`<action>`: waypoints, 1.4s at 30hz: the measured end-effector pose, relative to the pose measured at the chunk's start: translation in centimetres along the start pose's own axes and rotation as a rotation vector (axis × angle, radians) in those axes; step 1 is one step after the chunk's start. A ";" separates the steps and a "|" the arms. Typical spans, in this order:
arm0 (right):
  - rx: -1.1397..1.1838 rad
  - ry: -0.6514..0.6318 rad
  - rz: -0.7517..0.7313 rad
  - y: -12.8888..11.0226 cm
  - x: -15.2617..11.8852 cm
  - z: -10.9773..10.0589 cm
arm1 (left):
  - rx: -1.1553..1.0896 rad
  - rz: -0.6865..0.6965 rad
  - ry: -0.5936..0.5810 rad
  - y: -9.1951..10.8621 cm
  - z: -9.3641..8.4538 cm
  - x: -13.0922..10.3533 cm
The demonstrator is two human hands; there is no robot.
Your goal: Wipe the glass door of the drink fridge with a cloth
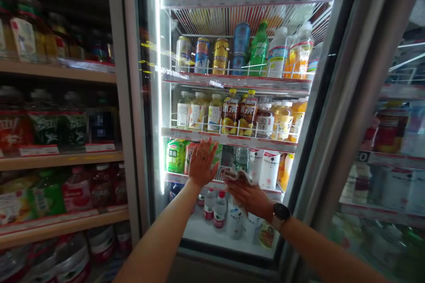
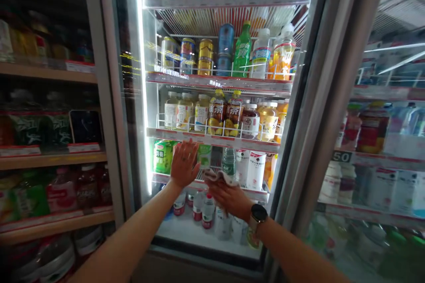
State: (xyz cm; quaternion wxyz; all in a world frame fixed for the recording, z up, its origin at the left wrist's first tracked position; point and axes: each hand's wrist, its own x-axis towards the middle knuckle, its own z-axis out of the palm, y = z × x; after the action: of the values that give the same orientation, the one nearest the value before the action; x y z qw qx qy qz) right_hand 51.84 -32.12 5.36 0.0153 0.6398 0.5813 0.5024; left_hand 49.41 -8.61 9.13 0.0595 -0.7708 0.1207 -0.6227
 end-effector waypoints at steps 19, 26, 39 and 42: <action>0.011 0.073 0.159 1.8 5.2 0.6 | -0.004 0.002 -0.054 0.1 0.3 -2.3; 0.053 -0.028 0.101 -3.6 -0.6 3.4 | 0.041 -0.020 -0.096 0.6 0.3 -6.3; -0.111 0.209 0.351 3.8 8.0 -1.8 | 0.098 0.015 -0.053 0.5 0.9 -9.9; -0.081 0.227 0.391 3.6 9.0 -1.5 | 0.096 0.018 -0.038 0.6 0.9 -9.9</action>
State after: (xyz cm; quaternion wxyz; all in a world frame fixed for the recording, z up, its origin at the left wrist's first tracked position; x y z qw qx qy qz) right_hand 51.83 -27.28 13.89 -0.1221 0.6784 0.4236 0.5877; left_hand 48.28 -6.70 -0.62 0.1042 -0.7777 0.0962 -0.6124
